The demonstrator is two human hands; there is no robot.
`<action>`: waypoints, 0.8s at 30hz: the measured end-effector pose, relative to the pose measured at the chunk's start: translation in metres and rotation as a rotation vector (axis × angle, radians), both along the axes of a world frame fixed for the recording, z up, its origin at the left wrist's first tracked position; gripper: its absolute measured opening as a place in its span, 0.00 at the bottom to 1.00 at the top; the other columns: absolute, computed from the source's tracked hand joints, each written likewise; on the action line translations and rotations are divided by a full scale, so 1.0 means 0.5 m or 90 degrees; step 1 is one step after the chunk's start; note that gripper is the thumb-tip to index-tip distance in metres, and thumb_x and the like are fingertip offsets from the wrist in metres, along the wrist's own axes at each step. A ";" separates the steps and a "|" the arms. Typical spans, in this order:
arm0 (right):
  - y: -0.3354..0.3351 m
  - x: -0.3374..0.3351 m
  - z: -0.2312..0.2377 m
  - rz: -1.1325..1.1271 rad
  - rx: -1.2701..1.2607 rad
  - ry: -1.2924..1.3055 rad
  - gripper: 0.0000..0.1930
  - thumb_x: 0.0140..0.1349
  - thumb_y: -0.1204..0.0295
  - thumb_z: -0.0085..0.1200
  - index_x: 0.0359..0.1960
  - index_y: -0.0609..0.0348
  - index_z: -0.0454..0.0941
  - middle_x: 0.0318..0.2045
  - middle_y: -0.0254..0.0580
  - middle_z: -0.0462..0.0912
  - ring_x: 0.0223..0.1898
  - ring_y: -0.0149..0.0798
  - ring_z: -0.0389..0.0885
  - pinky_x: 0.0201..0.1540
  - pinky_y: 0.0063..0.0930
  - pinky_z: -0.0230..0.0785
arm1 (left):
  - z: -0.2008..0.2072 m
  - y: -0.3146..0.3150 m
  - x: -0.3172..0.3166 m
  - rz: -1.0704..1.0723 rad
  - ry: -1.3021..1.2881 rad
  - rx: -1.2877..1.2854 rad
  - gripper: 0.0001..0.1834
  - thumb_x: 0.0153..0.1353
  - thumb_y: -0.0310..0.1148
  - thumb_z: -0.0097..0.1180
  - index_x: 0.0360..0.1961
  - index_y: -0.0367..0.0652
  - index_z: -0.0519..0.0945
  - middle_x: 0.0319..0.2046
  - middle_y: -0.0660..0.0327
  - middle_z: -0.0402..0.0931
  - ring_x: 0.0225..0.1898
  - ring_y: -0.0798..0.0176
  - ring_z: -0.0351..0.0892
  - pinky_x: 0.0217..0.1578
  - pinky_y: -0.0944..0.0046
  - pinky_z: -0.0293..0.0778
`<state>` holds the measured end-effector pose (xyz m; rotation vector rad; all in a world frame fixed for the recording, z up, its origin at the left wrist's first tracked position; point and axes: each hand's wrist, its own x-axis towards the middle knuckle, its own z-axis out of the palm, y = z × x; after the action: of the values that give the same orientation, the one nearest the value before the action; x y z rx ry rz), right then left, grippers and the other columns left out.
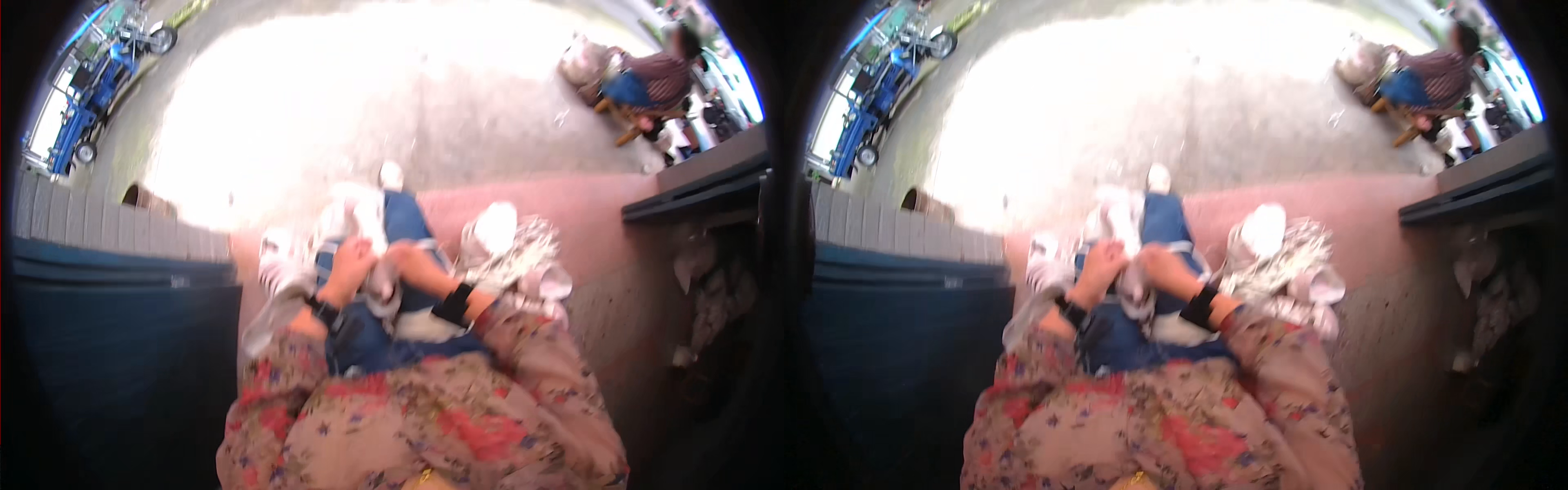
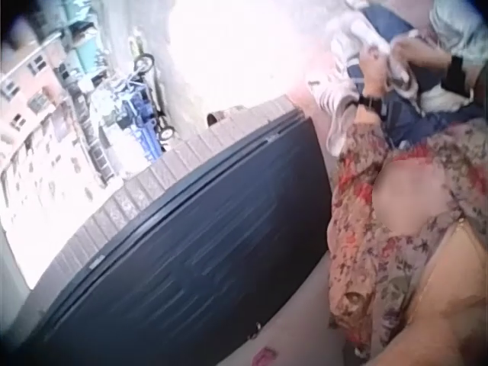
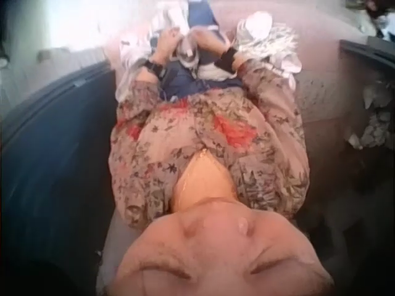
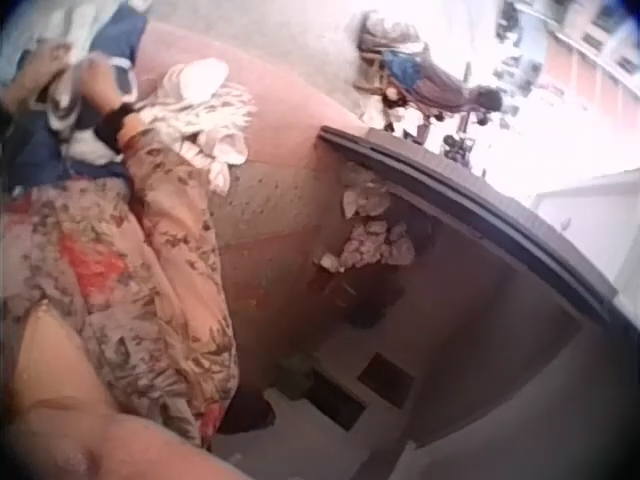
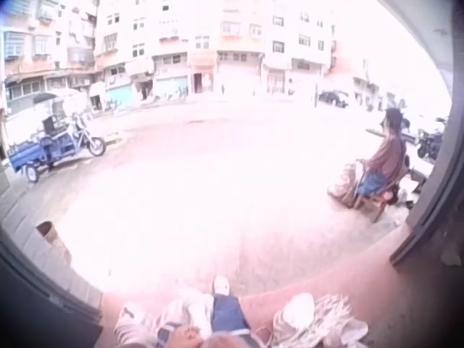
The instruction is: The recorder is lacing a series of white shoes while sitting at a workshop entrance.
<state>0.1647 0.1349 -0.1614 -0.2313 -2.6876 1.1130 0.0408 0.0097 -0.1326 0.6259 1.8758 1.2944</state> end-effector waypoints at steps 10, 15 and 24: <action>-0.008 -0.008 0.026 -0.022 -0.368 -0.135 0.10 0.61 0.66 0.43 0.25 0.58 0.68 0.19 0.31 0.69 0.21 0.29 0.66 0.25 0.23 0.60 | 0.036 -0.026 -0.010 -0.190 0.306 -0.075 0.16 0.48 0.36 0.58 0.36 0.37 0.76 0.27 0.51 0.77 0.28 0.57 0.78 0.31 0.64 0.73; 0.054 0.031 0.142 0.003 -0.877 -0.165 0.08 0.62 0.64 0.45 0.29 0.52 0.67 0.17 0.24 0.64 0.18 0.20 0.60 0.19 0.13 0.52 | 0.078 -0.021 -0.003 -0.286 0.459 -0.152 0.14 0.48 0.43 0.56 0.34 0.48 0.78 0.26 0.52 0.77 0.31 0.49 0.77 0.30 0.55 0.72; 0.082 -0.010 0.132 -0.202 -0.460 -0.170 0.12 0.62 0.66 0.37 0.37 0.62 0.67 0.25 0.39 0.65 0.30 0.36 0.65 0.33 0.27 0.61 | 0.072 0.077 -0.077 -0.398 0.432 -0.217 0.12 0.54 0.43 0.49 0.27 0.47 0.78 0.26 0.54 0.76 0.31 0.50 0.76 0.31 0.53 0.71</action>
<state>0.1597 0.1760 -0.0954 -0.9387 -2.1982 1.9943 0.0023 0.0480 -0.0965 1.4416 2.0846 0.3540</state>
